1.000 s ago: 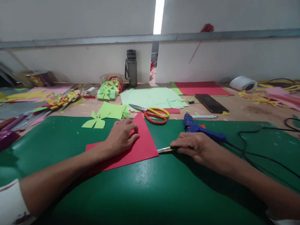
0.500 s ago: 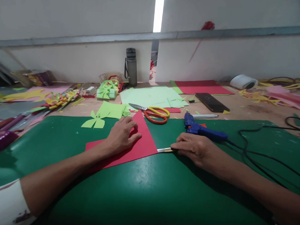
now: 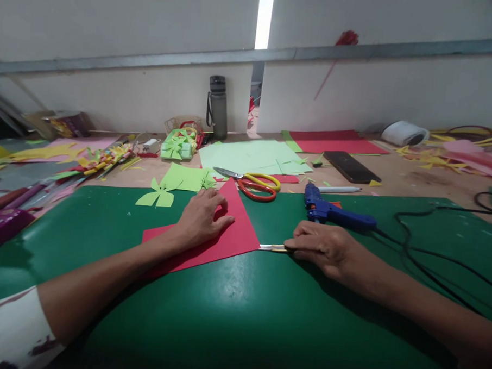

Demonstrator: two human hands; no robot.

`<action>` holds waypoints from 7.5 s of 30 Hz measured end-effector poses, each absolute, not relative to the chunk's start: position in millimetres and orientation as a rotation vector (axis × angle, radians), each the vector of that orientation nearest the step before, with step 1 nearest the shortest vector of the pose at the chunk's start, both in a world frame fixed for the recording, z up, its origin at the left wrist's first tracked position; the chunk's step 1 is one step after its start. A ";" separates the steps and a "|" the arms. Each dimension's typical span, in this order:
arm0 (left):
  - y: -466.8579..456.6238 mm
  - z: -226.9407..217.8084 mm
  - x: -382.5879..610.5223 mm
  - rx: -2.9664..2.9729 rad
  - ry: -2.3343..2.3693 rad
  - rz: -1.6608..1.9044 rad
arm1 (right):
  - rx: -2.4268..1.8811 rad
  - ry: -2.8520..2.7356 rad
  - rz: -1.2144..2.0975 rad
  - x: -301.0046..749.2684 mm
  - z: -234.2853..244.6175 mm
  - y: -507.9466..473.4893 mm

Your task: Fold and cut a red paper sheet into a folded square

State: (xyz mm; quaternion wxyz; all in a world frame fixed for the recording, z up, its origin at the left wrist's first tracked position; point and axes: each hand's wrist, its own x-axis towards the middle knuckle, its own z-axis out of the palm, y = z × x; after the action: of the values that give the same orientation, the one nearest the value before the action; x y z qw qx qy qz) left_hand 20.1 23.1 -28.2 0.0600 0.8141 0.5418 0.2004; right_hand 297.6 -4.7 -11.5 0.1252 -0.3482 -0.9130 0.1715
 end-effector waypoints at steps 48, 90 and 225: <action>24.5 -30.8 17.7 2.424 1.661 0.691 | -0.892 -2.656 0.456 233.3 -17.8 -22.8; -1.7 -27.0 -73.5 2.706 0.970 0.346 | -0.819 -2.721 0.446 173.7 -23.9 -32.6; -19.6 2.4 24.6 1.807 1.272 0.874 | -1.107 -2.016 0.567 237.7 -0.5 10.9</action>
State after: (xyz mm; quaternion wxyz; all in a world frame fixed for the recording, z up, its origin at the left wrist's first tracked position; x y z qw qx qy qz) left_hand 24.6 -19.6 2.4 0.3733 0.7054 0.4967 0.3413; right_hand 237.7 10.9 -0.5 0.3770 -0.4327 -0.7883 0.2219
